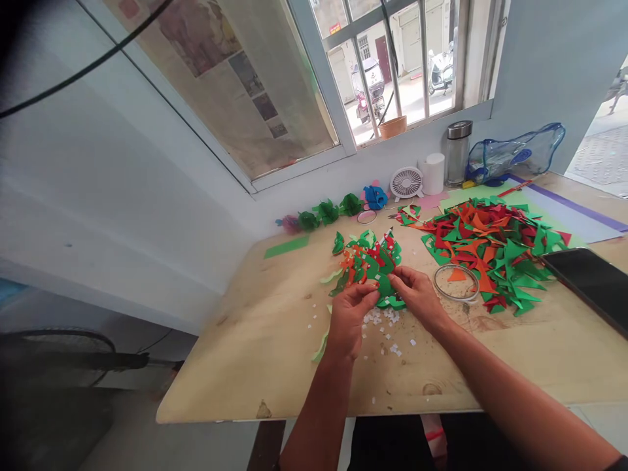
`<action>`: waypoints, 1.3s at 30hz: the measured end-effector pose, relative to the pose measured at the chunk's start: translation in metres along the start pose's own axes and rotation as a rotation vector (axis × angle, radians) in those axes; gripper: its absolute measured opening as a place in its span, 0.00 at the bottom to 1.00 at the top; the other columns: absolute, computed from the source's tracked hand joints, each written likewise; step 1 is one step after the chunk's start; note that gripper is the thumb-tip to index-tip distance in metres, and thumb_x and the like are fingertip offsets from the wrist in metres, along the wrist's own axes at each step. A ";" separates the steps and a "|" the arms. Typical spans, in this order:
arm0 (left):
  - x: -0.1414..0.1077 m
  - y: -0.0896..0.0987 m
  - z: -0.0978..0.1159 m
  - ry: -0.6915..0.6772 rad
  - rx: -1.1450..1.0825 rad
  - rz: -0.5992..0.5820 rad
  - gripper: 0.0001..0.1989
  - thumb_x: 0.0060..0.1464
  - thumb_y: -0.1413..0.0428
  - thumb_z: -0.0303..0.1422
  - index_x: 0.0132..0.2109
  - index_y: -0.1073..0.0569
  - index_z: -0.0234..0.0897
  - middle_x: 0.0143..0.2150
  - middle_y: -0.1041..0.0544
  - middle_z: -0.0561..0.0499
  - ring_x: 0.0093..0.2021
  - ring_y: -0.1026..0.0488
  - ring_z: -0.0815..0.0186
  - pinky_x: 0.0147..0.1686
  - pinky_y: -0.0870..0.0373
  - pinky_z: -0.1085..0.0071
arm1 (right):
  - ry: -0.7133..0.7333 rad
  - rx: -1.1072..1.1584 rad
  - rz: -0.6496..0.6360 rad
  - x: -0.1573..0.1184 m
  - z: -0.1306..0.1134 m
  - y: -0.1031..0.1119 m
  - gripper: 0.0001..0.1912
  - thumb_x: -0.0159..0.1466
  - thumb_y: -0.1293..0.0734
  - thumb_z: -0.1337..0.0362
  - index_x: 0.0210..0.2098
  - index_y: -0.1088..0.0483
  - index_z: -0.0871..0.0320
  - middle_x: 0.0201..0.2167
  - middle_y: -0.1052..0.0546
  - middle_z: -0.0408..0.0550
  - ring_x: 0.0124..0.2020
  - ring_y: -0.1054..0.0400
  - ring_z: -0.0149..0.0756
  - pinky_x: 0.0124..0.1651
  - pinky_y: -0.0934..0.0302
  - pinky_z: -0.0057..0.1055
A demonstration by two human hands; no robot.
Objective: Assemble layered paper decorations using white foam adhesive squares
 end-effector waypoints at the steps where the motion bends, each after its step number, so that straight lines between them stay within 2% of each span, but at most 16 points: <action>1: 0.001 -0.002 -0.003 0.002 0.006 -0.010 0.08 0.36 0.35 0.32 0.28 0.23 0.33 0.29 0.22 0.50 0.31 0.27 0.68 0.36 0.31 0.71 | 0.007 -0.005 -0.005 0.000 -0.001 0.000 0.16 0.53 0.33 0.50 0.25 0.31 0.59 0.19 0.32 0.40 0.21 0.41 0.28 0.23 0.45 0.25; 5: 0.004 -0.005 -0.011 -0.057 0.109 -0.022 0.08 0.40 0.37 0.31 0.31 0.22 0.33 0.30 0.22 0.49 0.30 0.27 0.67 0.36 0.31 0.71 | 0.030 -0.010 -0.020 0.000 -0.002 0.000 0.17 0.54 0.33 0.50 0.24 0.32 0.59 0.20 0.31 0.41 0.22 0.40 0.28 0.24 0.45 0.25; 10: 0.005 -0.003 -0.007 -0.160 0.328 0.005 0.07 0.44 0.41 0.30 0.34 0.23 0.32 0.31 0.22 0.48 0.30 0.28 0.67 0.33 0.32 0.72 | 0.016 -0.025 -0.012 0.000 -0.001 -0.001 0.17 0.52 0.32 0.50 0.26 0.29 0.60 0.19 0.31 0.41 0.20 0.41 0.27 0.23 0.46 0.24; 14: 0.004 -0.004 -0.001 -0.205 0.463 -0.006 0.05 0.46 0.43 0.29 0.32 0.23 0.33 0.29 0.23 0.48 0.30 0.29 0.67 0.32 0.33 0.72 | 0.029 -0.032 -0.022 -0.001 -0.002 -0.002 0.18 0.53 0.33 0.49 0.28 0.29 0.59 0.22 0.28 0.43 0.23 0.38 0.30 0.25 0.43 0.25; 18: 0.004 -0.005 0.003 -0.244 0.480 0.015 0.06 0.47 0.44 0.31 0.30 0.25 0.33 0.27 0.25 0.50 0.28 0.31 0.69 0.31 0.34 0.73 | 0.036 -0.063 -0.049 0.000 -0.002 -0.004 0.18 0.53 0.33 0.50 0.28 0.29 0.60 0.21 0.29 0.42 0.22 0.40 0.29 0.24 0.45 0.25; 24: 0.012 0.000 -0.010 -0.129 0.306 0.066 0.06 0.43 0.41 0.32 0.26 0.29 0.33 0.21 0.31 0.54 0.21 0.36 0.73 0.24 0.39 0.76 | 0.033 -0.070 -0.045 0.001 0.002 -0.004 0.18 0.53 0.33 0.49 0.28 0.29 0.60 0.22 0.29 0.43 0.22 0.38 0.30 0.25 0.42 0.26; 28: 0.017 0.010 -0.020 -0.073 0.209 0.151 0.07 0.39 0.39 0.31 0.25 0.30 0.33 0.21 0.30 0.54 0.22 0.35 0.73 0.25 0.38 0.75 | 0.003 -0.098 -0.051 0.001 0.005 -0.003 0.17 0.53 0.33 0.50 0.28 0.29 0.60 0.21 0.29 0.42 0.22 0.39 0.29 0.25 0.43 0.26; 33: 0.019 0.010 -0.030 0.016 0.069 0.109 0.12 0.36 0.36 0.32 0.29 0.29 0.33 0.25 0.26 0.52 0.26 0.30 0.71 0.29 0.34 0.75 | 0.006 -0.089 -0.060 -0.001 -0.002 -0.006 0.18 0.54 0.33 0.50 0.29 0.28 0.60 0.23 0.26 0.44 0.24 0.36 0.31 0.27 0.41 0.27; 37: 0.017 0.011 -0.035 0.143 0.039 0.089 0.16 0.37 0.36 0.36 0.35 0.29 0.34 0.23 0.27 0.54 0.20 0.33 0.72 0.20 0.41 0.77 | -0.015 -0.048 -0.080 -0.002 -0.004 -0.009 0.18 0.53 0.32 0.49 0.29 0.27 0.60 0.22 0.26 0.43 0.24 0.35 0.31 0.27 0.41 0.27; 39: 0.016 0.013 -0.037 0.190 0.017 0.087 0.17 0.37 0.37 0.37 0.36 0.28 0.34 0.23 0.27 0.54 0.21 0.33 0.72 0.19 0.43 0.77 | -0.015 -0.054 -0.090 -0.002 -0.004 -0.010 0.18 0.53 0.33 0.49 0.29 0.27 0.60 0.23 0.26 0.44 0.24 0.35 0.32 0.27 0.41 0.27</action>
Point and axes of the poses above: each hand's wrist, its own x-axis towards the middle knuckle, its own y-axis out of the back of the hand, z = x × y, the point moved 6 cm from there along x, towards the middle knuckle
